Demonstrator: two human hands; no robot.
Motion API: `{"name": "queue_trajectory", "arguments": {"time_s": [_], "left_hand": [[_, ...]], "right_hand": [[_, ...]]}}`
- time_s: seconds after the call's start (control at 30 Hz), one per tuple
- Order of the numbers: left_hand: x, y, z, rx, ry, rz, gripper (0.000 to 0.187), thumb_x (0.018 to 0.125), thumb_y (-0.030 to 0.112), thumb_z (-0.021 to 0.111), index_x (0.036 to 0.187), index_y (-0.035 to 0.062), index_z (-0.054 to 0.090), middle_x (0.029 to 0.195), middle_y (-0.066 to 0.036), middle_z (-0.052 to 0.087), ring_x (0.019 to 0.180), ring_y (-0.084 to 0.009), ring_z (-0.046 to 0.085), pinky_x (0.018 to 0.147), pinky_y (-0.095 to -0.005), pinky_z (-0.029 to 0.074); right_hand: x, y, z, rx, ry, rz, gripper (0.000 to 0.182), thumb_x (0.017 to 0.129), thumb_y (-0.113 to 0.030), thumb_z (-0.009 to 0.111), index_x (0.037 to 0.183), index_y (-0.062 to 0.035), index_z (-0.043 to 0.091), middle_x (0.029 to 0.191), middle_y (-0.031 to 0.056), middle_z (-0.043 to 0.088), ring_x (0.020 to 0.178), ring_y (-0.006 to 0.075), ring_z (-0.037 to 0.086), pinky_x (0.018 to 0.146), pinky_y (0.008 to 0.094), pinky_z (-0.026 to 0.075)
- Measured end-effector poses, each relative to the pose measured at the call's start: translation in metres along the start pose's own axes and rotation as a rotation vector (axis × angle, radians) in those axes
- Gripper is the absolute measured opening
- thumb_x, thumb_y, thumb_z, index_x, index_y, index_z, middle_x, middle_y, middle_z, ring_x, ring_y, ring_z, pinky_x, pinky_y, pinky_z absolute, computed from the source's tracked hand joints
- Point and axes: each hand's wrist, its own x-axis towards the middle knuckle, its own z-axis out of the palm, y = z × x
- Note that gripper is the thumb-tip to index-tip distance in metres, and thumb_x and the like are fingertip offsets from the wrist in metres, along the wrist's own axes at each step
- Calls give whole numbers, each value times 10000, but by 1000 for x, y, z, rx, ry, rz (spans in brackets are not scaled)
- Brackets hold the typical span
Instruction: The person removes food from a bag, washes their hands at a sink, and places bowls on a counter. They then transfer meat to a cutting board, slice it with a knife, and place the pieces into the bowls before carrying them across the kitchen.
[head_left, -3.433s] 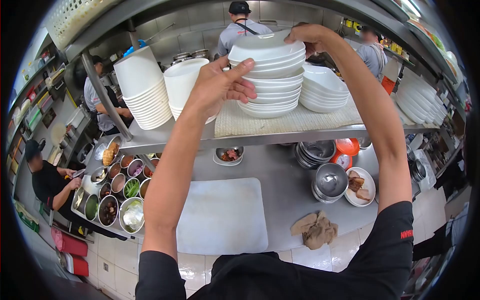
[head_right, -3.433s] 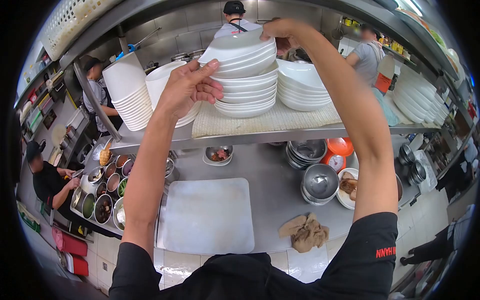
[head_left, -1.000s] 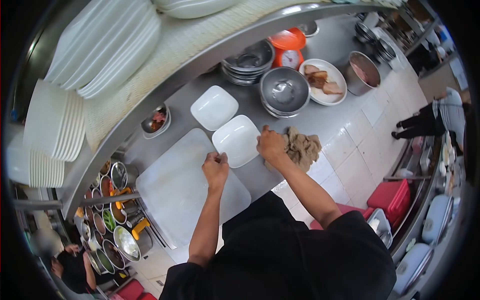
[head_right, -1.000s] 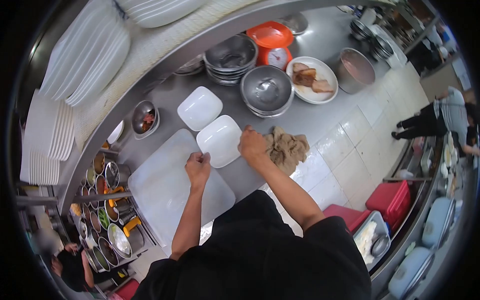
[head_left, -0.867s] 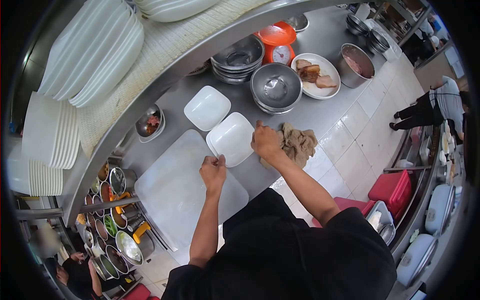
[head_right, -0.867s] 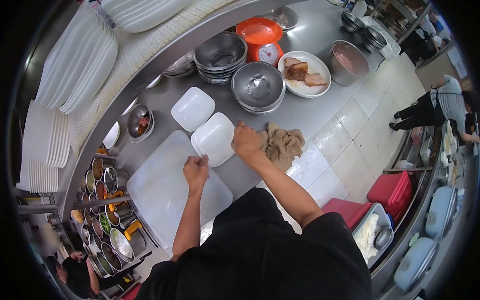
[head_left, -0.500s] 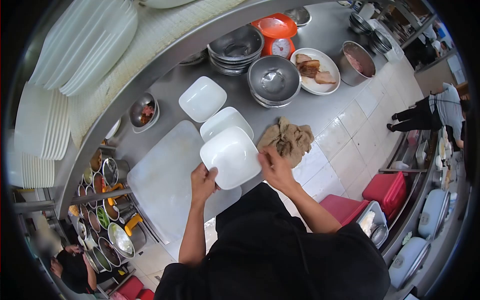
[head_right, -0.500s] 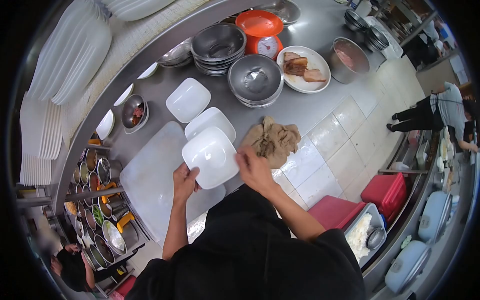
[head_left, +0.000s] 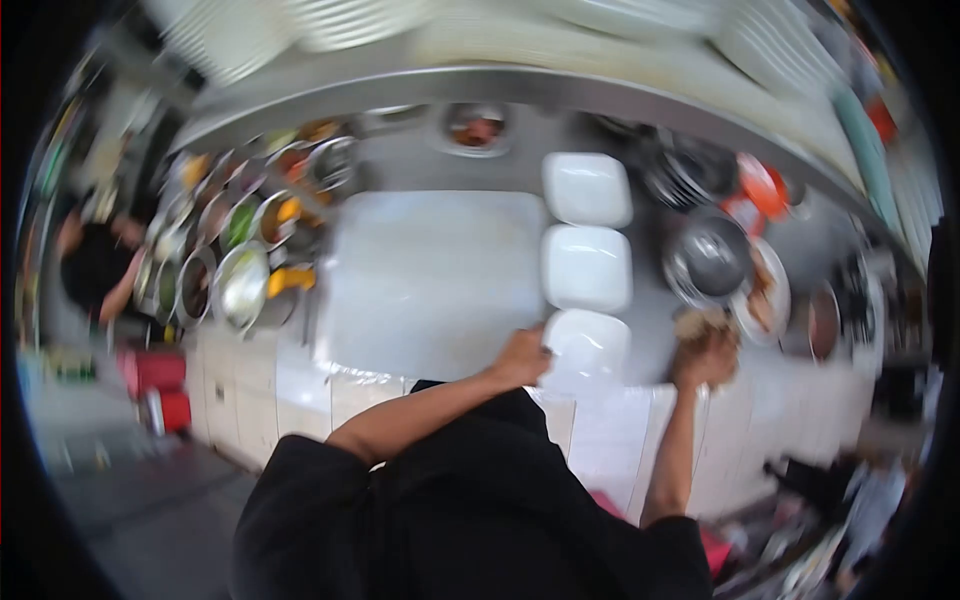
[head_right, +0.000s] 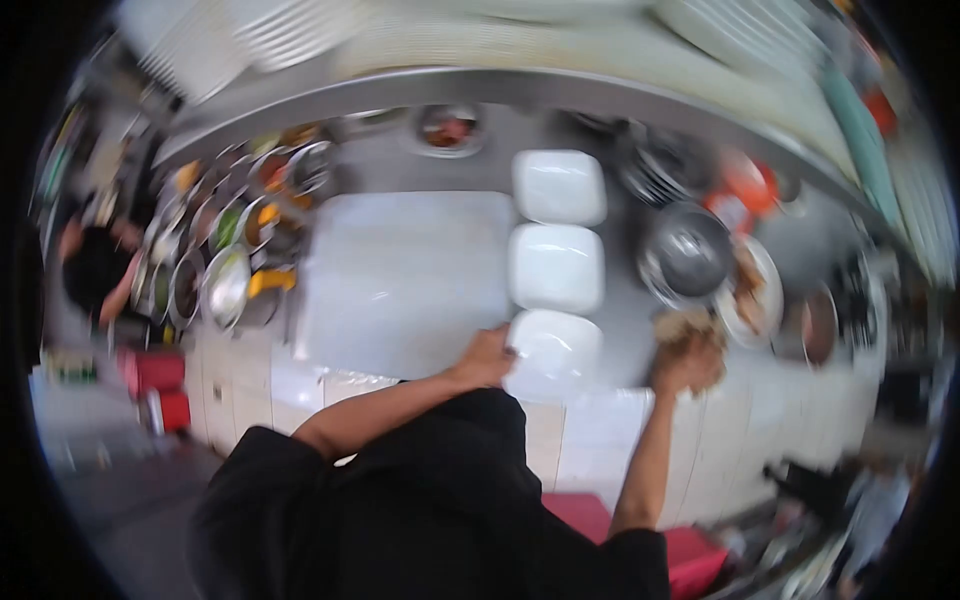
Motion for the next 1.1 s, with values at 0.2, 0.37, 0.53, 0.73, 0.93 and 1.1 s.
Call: {"name": "queue_trajectory", "arguments": {"time_s": [0.2, 0.37, 0.53, 0.73, 0.93, 1.1], "left_hand": [[11, 20, 7, -116, -66, -214, 258, 800, 12, 528, 1023, -118, 521, 729, -266, 633, 538, -321, 656, 450, -399, 550], [-6, 40, -49, -41, -124, -200, 395, 861, 181, 606, 1097, -117, 495, 766, -280, 632, 607, -342, 656, 564, -416, 538], [-63, 31, -262, -54, 185, 178, 232, 855, 253, 669, 860, 21, 673, 836, -120, 680, 798, -220, 661, 724, -324, 515], [-115, -68, -602, 89, 1192, 91, 148, 823, 142, 658, 871, 8, 699, 774, -71, 691, 718, -105, 624, 668, -272, 498], [-107, -180, -842, 30, 1383, -125, 242, 750, 222, 629, 840, 16, 716, 833, -167, 704, 781, -281, 686, 726, -364, 518], [-74, -240, -929, -1, 1197, -423, 258, 732, 142, 535, 813, -58, 677, 761, -200, 669, 637, -264, 664, 591, -353, 519]], "right_hand": [[-7, -2, 6, 138, -28, 218, 525, 919, -542, 476, 1144, -109, 671, 1269, 220, 548, 1166, 400, 488, 987, 519, 357], [-29, -108, -87, 429, -67, 255, 435, 958, -395, 488, 1125, -22, 639, 1262, 210, 555, 1217, 369, 448, 1018, 512, 306], [-36, -228, -154, 608, -116, 5, 284, 928, -226, 569, 1070, 20, 586, 1262, 172, 525, 1188, 352, 446, 997, 488, 335], [-46, -398, -232, 1143, -416, -82, 238, 818, -17, 626, 1050, 6, 579, 1106, 152, 575, 1039, 279, 529, 861, 376, 434], [-36, -597, -283, 1483, -581, -339, 246, 791, -39, 666, 1025, -3, 598, 997, 134, 624, 867, 244, 602, 733, 321, 483], [31, -841, -298, 1731, -819, -409, 382, 798, -83, 706, 1135, 17, 556, 1000, 127, 620, 867, 180, 618, 714, 264, 499]]}}
